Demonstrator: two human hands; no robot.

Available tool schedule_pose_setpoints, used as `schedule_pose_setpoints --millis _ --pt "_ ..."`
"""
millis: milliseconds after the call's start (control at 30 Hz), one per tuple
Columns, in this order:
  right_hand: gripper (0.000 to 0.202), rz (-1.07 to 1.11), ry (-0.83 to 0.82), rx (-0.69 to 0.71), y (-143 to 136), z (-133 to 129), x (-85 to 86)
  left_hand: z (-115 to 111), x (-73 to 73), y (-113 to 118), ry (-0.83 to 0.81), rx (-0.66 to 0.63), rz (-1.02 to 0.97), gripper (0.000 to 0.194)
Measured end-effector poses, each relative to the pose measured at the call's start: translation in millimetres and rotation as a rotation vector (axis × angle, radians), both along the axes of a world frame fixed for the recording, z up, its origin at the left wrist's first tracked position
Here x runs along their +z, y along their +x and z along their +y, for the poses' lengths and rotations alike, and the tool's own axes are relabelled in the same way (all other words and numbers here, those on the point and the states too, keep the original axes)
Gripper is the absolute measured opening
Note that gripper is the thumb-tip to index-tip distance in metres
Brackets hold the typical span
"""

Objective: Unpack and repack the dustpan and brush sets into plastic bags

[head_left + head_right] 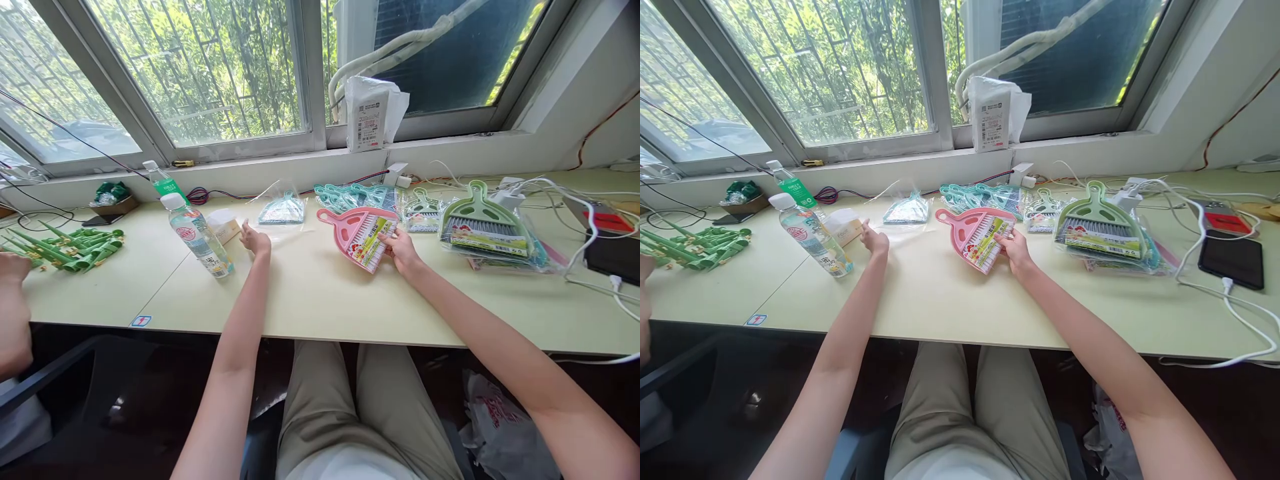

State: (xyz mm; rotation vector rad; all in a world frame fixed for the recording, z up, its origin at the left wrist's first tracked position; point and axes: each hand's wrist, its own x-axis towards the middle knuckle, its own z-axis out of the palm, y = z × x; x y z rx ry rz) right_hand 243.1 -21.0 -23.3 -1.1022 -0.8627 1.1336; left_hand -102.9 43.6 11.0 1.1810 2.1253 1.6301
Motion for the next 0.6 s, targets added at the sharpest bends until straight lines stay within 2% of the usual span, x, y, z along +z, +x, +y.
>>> schedule_pose_setpoints --millis 67,133,167,233,333,400,467,533,600 --pt "0.049 0.005 0.049 0.035 -4 -2 -0.4 -8 5.6 3 0.135 -0.006 0.215 0.06" --pt "0.051 0.002 0.106 0.064 -9 -6 -0.7 -18 10.0 22 0.287 -0.134 0.32 0.059" --pt "0.051 0.009 0.131 0.074 -12 -8 -0.7 -24 11.2 35 0.332 -0.217 0.292 0.059" --pt "0.053 0.046 0.166 0.097 -17 -11 0.1 -34 10.1 65 0.309 -0.472 0.095 0.058" --pt "0.052 0.063 0.182 0.153 -19 -11 3.3 -48 0.3 104 0.031 -1.013 -0.26 0.054" --pt "0.045 -0.023 0.152 0.197 -13 -6 6.0 -52 -7.8 116 -0.071 -1.187 -0.4 0.057" --pt "0.032 -0.272 0.092 0.196 -1 2 8.2 -48 -13.3 116 -0.039 -1.177 -0.47 0.055" --pt "0.021 -0.709 0.051 0.1 15 8 9.8 -39 -15.1 109 0.026 -1.057 -0.498 0.044" --pt "0.031 -1.224 0.084 -0.037 29 8 12.1 -30 -14.6 99 0.045 -0.949 -0.514 0.039"
